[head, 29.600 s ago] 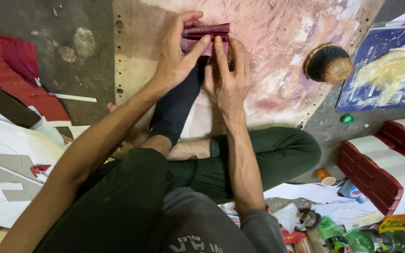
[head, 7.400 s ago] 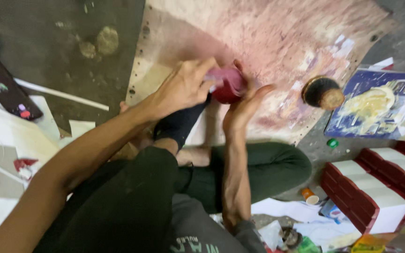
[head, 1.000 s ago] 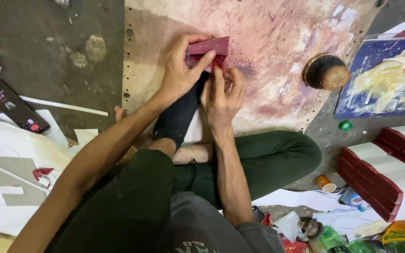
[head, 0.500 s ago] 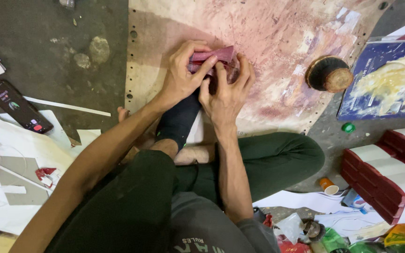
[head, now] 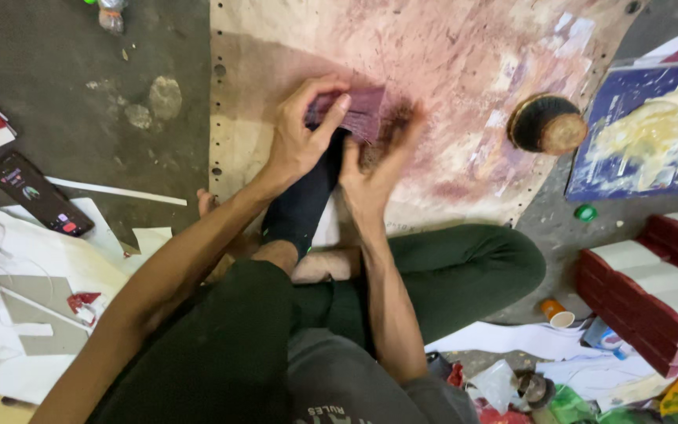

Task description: The person wraps small red boxes with white paper, folding the paper around each box and smoothing the edges. The person handles multiple boxes one at a time, placing each wrapped box aside on the floor.

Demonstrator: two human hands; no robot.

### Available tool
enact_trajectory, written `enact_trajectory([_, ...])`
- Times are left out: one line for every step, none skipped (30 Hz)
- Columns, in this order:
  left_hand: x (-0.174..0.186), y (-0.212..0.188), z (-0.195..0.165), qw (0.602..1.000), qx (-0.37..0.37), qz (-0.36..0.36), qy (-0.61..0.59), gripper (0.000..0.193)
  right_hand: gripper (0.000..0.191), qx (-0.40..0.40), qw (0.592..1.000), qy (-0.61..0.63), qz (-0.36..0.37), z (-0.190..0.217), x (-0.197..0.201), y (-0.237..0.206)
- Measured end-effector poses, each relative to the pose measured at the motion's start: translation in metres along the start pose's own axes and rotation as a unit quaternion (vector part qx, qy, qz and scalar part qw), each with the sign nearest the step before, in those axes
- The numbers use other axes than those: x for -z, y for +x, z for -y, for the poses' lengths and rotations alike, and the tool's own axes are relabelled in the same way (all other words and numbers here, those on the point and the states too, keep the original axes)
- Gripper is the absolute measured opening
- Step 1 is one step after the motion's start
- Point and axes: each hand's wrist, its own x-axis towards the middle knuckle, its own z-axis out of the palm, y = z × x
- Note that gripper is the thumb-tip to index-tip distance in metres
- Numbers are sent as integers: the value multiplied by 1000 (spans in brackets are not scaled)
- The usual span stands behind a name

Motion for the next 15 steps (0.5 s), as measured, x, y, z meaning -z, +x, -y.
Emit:
enact_trajectory([1, -2, 1, 1000, 2, -4, 2, 24, 98, 10, 999, 16, 51, 0, 0, 1])
enact_trajectory([1, -3, 2, 1000, 5, -9, 3, 27, 100, 21, 994, 31, 103, 2, 0, 3])
enact_trajectory([1, -4, 2, 1000, 4, -17, 6, 30, 98, 10, 994, 57, 94, 5, 2, 2])
enact_trajectory([2, -4, 3, 1000, -3, -13, 12, 32, 98, 2, 993, 86, 82, 8, 4, 2])
enact_trajectory([2, -4, 3, 1000, -15, -8, 16, 33, 97, -1, 991, 114, 68, 12, 8, 2])
enact_trajectory([2, -3, 3, 999, -27, -3, 20, 35, 93, 62, 992, -95, 60, 16, 11, 2])
enact_trajectory([2, -3, 3, 999, -34, -6, 41, 31, 90, 118, 946, -298, 51, 19, 15, 1])
enact_trajectory([2, -2, 3, 997, -35, -8, 64, 27, 88, 165, 856, -487, 43, 22, 18, 1])
enact_trajectory([2, -2, 3, 996, -30, -7, 86, 23, 82, 160, 875, -453, 57, 24, 21, 2])
enact_trajectory([3, -2, 3, 996, -17, -8, 88, 24, 76, 152, 892, -419, 70, 25, 22, 3])
enact_trajectory([3, -3, 2, 996, -14, -9, 90, 24, 70, 149, 908, -384, 75, 25, 23, 4])
enact_trajectory([2, -3, 2, 995, -20, -11, 94, 24, 67, 157, 916, -362, 74, 25, 24, 5])
enact_trajectory([2, -3, 2, 996, -25, -13, 85, 23, 65, 164, 924, -338, 74, 24, 23, 6])
enact_trajectory([1, -3, 2, 997, -24, -14, 77, 23, 62, 167, 931, -315, 76, 24, 23, 7])
enact_trajectory([0, -2, 2, 997, -18, -16, 70, 22, 61, 174, 930, -314, 74, 23, 22, 8])
